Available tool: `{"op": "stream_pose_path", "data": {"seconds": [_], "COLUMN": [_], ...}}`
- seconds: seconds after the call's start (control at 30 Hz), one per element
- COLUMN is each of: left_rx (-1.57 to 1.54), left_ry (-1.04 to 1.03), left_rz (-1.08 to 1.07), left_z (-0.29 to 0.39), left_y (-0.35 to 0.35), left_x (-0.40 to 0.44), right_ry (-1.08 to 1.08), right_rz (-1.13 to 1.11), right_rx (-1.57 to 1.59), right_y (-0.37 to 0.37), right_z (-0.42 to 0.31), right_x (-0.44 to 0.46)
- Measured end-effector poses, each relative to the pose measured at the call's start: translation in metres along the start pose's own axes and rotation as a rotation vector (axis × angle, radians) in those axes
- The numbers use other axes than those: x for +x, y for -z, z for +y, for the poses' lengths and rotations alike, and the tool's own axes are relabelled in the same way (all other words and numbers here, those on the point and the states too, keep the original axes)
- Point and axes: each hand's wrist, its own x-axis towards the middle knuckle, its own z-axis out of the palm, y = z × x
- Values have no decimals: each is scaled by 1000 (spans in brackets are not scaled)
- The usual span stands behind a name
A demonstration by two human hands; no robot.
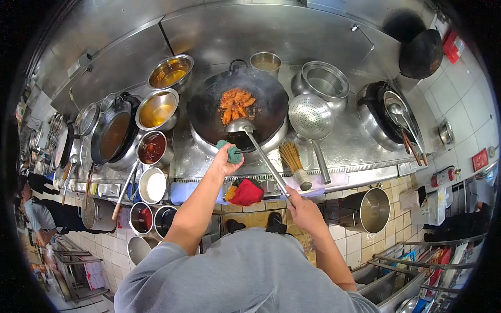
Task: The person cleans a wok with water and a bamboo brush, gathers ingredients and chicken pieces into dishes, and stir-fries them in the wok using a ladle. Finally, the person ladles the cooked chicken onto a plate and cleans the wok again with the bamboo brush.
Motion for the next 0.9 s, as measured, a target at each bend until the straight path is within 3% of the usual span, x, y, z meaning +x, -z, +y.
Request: {"op": "stream_pose_path", "data": {"seconds": [0.1, 0.2, 0.3, 0.37, 0.47, 0.57, 0.7, 0.8, 0.9], "left_rx": [7, 32, 102, 20, -34, -84, -24, -130, -46], "left_ry": [-24, 77, 114, 117, 60, 43, 167, 127, 88], "left_rz": [0, -47, -24, -138, -27, -14, 50, 9, 26], "left_z": [0, 9, 9, 5, -2, -22, -51, -33, -33], "left_y": [-11, -25, -16, -1, 1, -12, -30, -50, -31], "left_x": [-18, -41, -18, 17, 40, -15, -128, -119, -60], "right_ry": [-11, -20, 8, 40, 8, 197, 95, 122, 133], "right_rz": [34, 26, 8, 19, -70, -61, -164, -121, 0], "right_rx": [-20, -90, -131, -124, -183, -154, -120, -212, -132], "right_y": [-4, 4, 2, -2, 24, 115, 183, 152, 100], "right_z": [-4, -10, -8, -9, -22, -31, -58, -48, -30], "right_x": [1, 5, 12, 13, 11, -22, -62, -27, 28]}}
